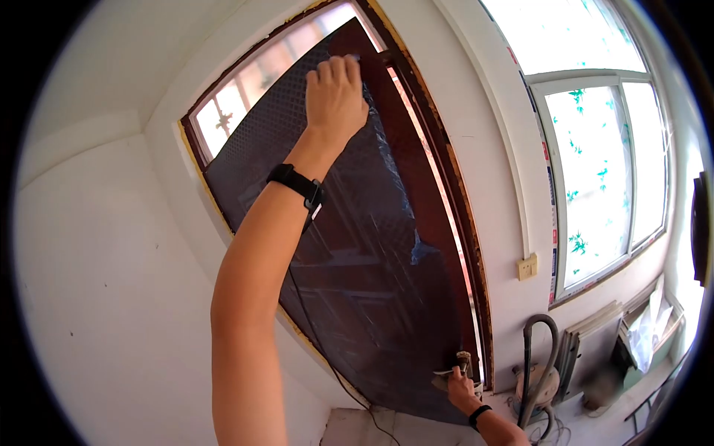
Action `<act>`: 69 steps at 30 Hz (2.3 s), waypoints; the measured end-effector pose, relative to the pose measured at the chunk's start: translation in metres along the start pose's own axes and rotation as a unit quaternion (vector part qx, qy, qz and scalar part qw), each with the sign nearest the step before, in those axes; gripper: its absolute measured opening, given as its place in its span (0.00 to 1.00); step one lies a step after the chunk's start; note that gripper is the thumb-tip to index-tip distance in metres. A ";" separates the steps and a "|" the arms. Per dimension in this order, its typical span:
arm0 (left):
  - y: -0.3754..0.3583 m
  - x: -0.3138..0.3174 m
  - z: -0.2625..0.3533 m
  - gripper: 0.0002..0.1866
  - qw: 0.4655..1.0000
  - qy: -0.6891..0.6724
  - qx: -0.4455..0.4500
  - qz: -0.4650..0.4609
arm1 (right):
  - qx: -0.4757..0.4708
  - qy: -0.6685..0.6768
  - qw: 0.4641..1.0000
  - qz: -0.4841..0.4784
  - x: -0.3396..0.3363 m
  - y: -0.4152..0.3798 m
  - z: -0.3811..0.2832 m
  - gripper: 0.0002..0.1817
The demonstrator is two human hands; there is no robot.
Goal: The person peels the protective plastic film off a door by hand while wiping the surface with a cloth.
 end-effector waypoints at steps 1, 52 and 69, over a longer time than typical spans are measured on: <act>0.005 -0.001 0.011 0.30 0.998 0.012 0.043 0.041 | 0.001 0.000 1.000 -0.002 0.002 -0.001 0.002 0.07; -0.052 0.010 0.011 0.10 0.941 -0.253 0.104 0.198 | -0.006 -0.038 0.999 0.003 0.008 -0.008 0.001 0.11; -0.068 0.000 0.005 0.09 0.944 -0.246 0.095 0.197 | 0.002 -0.039 0.999 -0.009 -0.001 -0.023 -0.011 0.09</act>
Point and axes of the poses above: each hand's wrist, its own y-axis towards the middle knuckle, its own x-axis out of the palm, z = x × y, the point moved 9 cm from there along y, towards the middle knuckle, and after that the axes turned 14 degrees about x, right-handed, at the moved point
